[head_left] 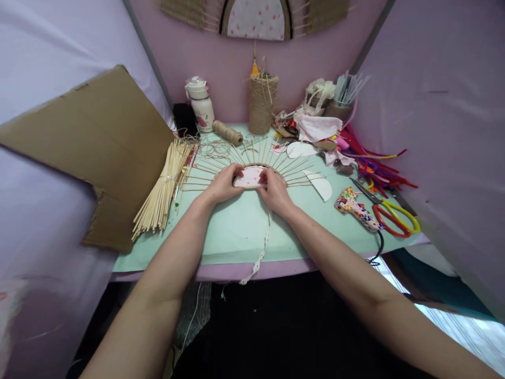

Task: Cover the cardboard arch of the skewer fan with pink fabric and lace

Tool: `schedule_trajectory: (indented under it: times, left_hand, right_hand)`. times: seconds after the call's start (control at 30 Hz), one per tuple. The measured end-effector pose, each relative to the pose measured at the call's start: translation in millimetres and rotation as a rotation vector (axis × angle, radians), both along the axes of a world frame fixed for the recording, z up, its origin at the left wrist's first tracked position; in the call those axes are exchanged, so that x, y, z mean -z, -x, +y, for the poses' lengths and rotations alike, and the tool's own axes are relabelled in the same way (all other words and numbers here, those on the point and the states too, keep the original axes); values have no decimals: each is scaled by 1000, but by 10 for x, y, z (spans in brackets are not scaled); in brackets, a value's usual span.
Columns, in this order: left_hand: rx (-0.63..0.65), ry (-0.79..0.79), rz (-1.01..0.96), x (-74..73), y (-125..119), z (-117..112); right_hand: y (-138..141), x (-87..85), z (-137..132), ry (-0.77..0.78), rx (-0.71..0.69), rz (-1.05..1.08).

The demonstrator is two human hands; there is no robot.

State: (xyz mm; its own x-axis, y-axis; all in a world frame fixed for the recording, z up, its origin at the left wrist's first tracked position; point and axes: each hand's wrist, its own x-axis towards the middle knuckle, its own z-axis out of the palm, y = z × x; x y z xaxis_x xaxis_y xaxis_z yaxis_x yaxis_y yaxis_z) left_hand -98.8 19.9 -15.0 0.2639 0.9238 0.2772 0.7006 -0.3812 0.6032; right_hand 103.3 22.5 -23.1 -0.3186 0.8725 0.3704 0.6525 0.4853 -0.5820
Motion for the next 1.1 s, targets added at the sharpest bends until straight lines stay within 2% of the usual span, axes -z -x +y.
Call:
schedule_trajectory:
  times: [0.23, 0.47, 0.6, 0.87, 1.1]
  left_hand:
    - [60, 67, -42, -64, 35, -38]
    - [130, 230, -37, -234, 130, -110]
    - [146, 260, -56, -254, 172, -106]
    - [77, 156, -60, -174, 82, -74]
    - [-11, 44, 164, -121, -47, -73]
  right_hand:
    - [-110, 39, 54, 39, -11, 94]
    - [-187, 40, 78, 46, -35, 109]
    - [-203, 37, 62, 33, -63, 135]
    - [-120, 83, 65, -11, -72, 119]
    - [-135, 76, 66, -13, -74, 120]
